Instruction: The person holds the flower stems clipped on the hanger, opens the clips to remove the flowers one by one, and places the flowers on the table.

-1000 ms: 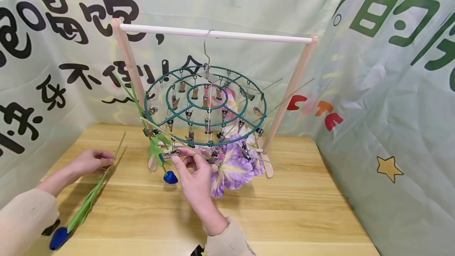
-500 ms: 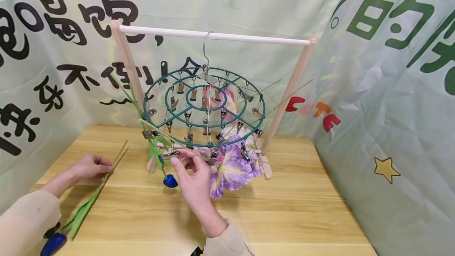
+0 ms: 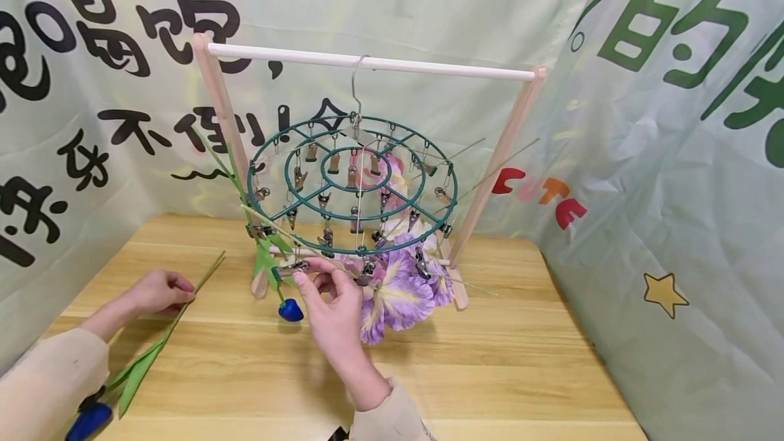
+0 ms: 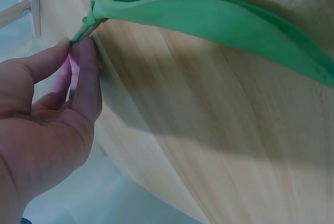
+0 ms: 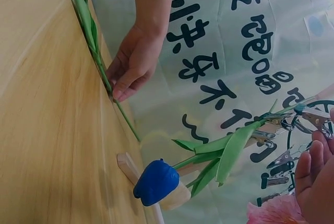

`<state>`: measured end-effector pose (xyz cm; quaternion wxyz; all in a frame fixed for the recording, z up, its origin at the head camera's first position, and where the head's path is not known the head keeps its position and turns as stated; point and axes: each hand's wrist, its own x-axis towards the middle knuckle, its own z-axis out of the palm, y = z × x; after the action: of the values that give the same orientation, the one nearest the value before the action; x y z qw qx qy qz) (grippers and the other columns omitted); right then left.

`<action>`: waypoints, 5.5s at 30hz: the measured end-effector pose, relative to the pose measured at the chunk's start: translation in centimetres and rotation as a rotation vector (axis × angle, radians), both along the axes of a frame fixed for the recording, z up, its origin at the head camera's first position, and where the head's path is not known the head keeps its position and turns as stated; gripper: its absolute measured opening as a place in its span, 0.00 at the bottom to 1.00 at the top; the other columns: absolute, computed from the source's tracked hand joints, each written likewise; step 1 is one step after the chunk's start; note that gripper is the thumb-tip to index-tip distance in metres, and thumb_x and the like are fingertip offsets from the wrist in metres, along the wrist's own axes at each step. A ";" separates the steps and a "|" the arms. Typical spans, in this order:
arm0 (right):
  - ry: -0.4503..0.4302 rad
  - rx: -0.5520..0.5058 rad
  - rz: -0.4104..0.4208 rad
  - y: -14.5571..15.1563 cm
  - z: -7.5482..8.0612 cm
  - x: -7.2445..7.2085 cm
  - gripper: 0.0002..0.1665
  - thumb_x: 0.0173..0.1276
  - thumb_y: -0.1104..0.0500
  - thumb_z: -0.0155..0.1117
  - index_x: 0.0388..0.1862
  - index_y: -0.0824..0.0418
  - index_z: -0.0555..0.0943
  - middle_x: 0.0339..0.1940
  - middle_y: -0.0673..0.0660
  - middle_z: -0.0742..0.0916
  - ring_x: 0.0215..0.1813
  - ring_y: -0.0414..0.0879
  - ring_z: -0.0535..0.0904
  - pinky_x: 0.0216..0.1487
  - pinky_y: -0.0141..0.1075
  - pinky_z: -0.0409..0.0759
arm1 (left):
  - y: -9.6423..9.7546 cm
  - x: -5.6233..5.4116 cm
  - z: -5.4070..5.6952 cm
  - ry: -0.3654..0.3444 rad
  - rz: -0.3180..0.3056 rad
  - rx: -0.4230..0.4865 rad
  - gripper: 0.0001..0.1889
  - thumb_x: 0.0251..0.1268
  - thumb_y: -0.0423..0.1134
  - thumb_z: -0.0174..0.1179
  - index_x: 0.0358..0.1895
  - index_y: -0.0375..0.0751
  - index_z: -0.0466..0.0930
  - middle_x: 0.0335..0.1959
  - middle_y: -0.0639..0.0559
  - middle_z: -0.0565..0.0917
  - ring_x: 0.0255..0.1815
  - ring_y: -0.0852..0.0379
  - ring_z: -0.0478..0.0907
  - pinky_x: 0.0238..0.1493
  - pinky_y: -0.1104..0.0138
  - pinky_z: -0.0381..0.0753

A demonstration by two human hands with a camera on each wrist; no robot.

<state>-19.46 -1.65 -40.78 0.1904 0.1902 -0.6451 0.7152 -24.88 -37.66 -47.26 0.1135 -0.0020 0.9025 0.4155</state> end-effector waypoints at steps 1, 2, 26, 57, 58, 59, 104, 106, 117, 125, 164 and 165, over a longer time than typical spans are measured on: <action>-0.001 0.003 -0.002 0.0 0.0 0.0 0.13 0.71 0.62 0.73 0.52 0.64 0.86 0.38 0.60 0.86 0.34 0.39 0.75 0.35 0.26 0.75 | 0.0 0.0 0.0 0.006 -0.002 -0.009 0.12 0.71 0.29 0.62 0.45 0.18 0.78 0.35 0.44 0.83 0.34 0.54 0.80 0.33 0.64 0.88; 0.002 0.005 -0.004 0.0 0.0 0.0 0.13 0.71 0.62 0.73 0.52 0.64 0.86 0.38 0.60 0.86 0.34 0.39 0.75 0.35 0.27 0.75 | 0.0 -0.1 0.0 0.011 -0.004 -0.018 0.11 0.71 0.29 0.63 0.44 0.19 0.78 0.34 0.44 0.83 0.34 0.54 0.80 0.33 0.64 0.87; 0.084 -0.005 -0.017 -0.3 0.0 0.4 0.20 0.74 0.65 0.68 0.63 0.67 0.80 0.51 0.61 0.83 0.40 0.41 0.77 0.42 0.29 0.80 | 0.9 0.4 1.8 0.032 -0.009 -0.041 0.19 0.78 0.36 0.57 0.54 0.17 0.73 0.38 0.39 0.83 0.37 0.50 0.80 0.33 0.63 0.85; 0.251 -0.021 0.071 -2.1 0.5 2.5 0.15 0.72 0.72 0.64 0.56 0.70 0.81 0.50 0.65 0.89 0.43 0.63 0.85 0.49 0.38 0.87 | 12.1 2.1 11.3 0.725 0.253 0.868 0.15 0.77 0.34 0.61 0.62 0.36 0.79 0.54 0.53 0.86 0.52 0.60 0.83 0.51 0.77 0.82; 0.256 -0.010 0.087 -2.4 0.5 2.5 0.16 0.72 0.72 0.64 0.58 0.70 0.81 0.52 0.66 0.88 0.45 0.63 0.85 0.50 0.39 0.88 | 12.4 2.1 11.5 0.731 0.252 0.885 0.15 0.77 0.34 0.61 0.62 0.36 0.79 0.54 0.53 0.86 0.53 0.59 0.83 0.51 0.77 0.82; 0.258 -0.004 0.102 -2.6 0.5 2.5 0.18 0.72 0.72 0.64 0.59 0.70 0.80 0.53 0.66 0.88 0.46 0.64 0.85 0.51 0.40 0.88 | 12.6 2.1 11.6 0.735 0.253 0.902 0.15 0.77 0.34 0.61 0.62 0.36 0.79 0.54 0.52 0.86 0.53 0.59 0.84 0.52 0.77 0.82; -0.006 0.191 -0.087 -6.7 2.4 -3.1 0.19 0.75 0.51 0.69 0.61 0.55 0.84 0.45 0.53 0.88 0.46 0.39 0.83 0.47 0.36 0.83 | 16.2 1.2 11.2 0.862 0.426 0.950 0.09 0.68 0.25 0.67 0.49 0.26 0.87 0.37 0.55 0.89 0.36 0.61 0.84 0.44 0.75 0.84; 0.003 0.182 -0.081 -6.7 2.5 -3.1 0.18 0.75 0.51 0.69 0.59 0.55 0.85 0.43 0.53 0.88 0.45 0.38 0.83 0.47 0.38 0.84 | 16.1 1.3 11.1 0.864 0.425 0.958 0.09 0.67 0.27 0.69 0.48 0.26 0.87 0.35 0.54 0.89 0.35 0.60 0.84 0.44 0.75 0.85; 0.012 0.161 -0.049 -6.5 2.3 -3.5 0.16 0.74 0.51 0.70 0.53 0.59 0.86 0.42 0.53 0.89 0.43 0.38 0.83 0.49 0.49 0.85 | 16.2 1.6 11.2 0.831 0.421 0.965 0.08 0.68 0.25 0.67 0.47 0.24 0.86 0.34 0.55 0.88 0.33 0.62 0.83 0.42 0.75 0.85; 0.006 0.225 -0.075 -6.0 2.6 -3.6 0.13 0.75 0.51 0.69 0.51 0.57 0.86 0.42 0.51 0.87 0.42 0.36 0.81 0.43 0.34 0.83 | 16.1 1.7 11.2 0.814 0.405 0.982 0.05 0.67 0.23 0.66 0.43 0.27 0.87 0.33 0.52 0.89 0.33 0.60 0.86 0.42 0.74 0.86; -0.104 0.314 -0.112 -5.7 2.5 -3.2 0.19 0.76 0.45 0.66 0.57 0.56 0.84 0.13 0.43 0.75 0.09 0.32 0.58 0.12 0.28 0.57 | 15.7 2.1 11.5 0.746 0.387 1.046 0.08 0.66 0.18 0.64 0.43 0.29 0.87 0.34 0.49 0.88 0.32 0.60 0.86 0.41 0.72 0.87; -0.100 0.313 -0.113 -5.7 2.5 -3.1 0.19 0.76 0.45 0.66 0.57 0.54 0.83 0.13 0.44 0.76 0.09 0.32 0.58 0.12 0.28 0.58 | 15.6 2.2 11.5 0.746 0.388 1.045 0.08 0.66 0.18 0.64 0.43 0.30 0.87 0.34 0.49 0.88 0.32 0.60 0.86 0.41 0.72 0.87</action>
<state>-22.60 -7.39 -38.26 0.1661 0.1449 -0.7668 0.6028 -22.73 -22.02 -35.73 -0.2967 0.0347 0.5449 0.7835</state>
